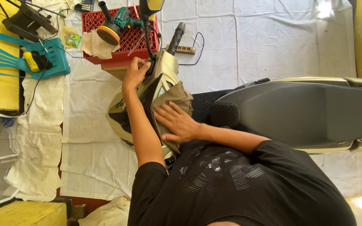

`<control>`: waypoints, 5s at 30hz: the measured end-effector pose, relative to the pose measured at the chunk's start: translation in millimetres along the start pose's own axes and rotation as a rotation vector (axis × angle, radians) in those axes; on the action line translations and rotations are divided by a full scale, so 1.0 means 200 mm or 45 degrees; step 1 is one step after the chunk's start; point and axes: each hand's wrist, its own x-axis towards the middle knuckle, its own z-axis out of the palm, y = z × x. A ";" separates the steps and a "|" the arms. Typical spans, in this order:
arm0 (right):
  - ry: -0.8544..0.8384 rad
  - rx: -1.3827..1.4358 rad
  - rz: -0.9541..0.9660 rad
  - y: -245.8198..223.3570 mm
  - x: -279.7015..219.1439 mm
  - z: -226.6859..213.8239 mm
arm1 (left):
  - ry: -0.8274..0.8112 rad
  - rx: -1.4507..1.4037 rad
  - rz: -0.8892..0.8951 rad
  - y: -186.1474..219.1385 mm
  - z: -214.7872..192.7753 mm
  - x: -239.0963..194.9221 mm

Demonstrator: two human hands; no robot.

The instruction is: The person cleans a motorcycle's front dashboard and panel with a cloth, wiping the surfaces while holding the scooter steady with the other hand. The person also presses a button on the scooter with a free hand.

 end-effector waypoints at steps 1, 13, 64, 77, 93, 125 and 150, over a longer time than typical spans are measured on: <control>-0.005 0.002 0.000 0.01 0.03 -0.03 | 0.000 -0.003 -0.004 -0.02 0.01 0.00; 0.105 -0.014 0.176 0.03 0.08 0.00 | -0.018 -0.034 -0.012 -0.06 0.00 0.00; 0.088 -0.036 0.094 0.00 0.00 0.00 | 0.093 -0.316 -0.165 0.08 -0.01 -0.05; 0.137 0.026 0.211 0.02 0.02 -0.03 | 0.015 -0.533 0.139 0.08 0.01 -0.04; -0.024 0.043 0.122 0.00 -0.02 0.00 | -0.036 -0.293 0.236 0.05 0.02 -0.02; 0.089 0.032 0.215 -0.01 0.00 0.00 | -0.066 -0.275 0.143 0.02 0.01 0.00; 0.033 0.015 0.042 -0.07 -0.07 0.04 | 0.218 -0.303 -0.247 -0.16 0.00 0.08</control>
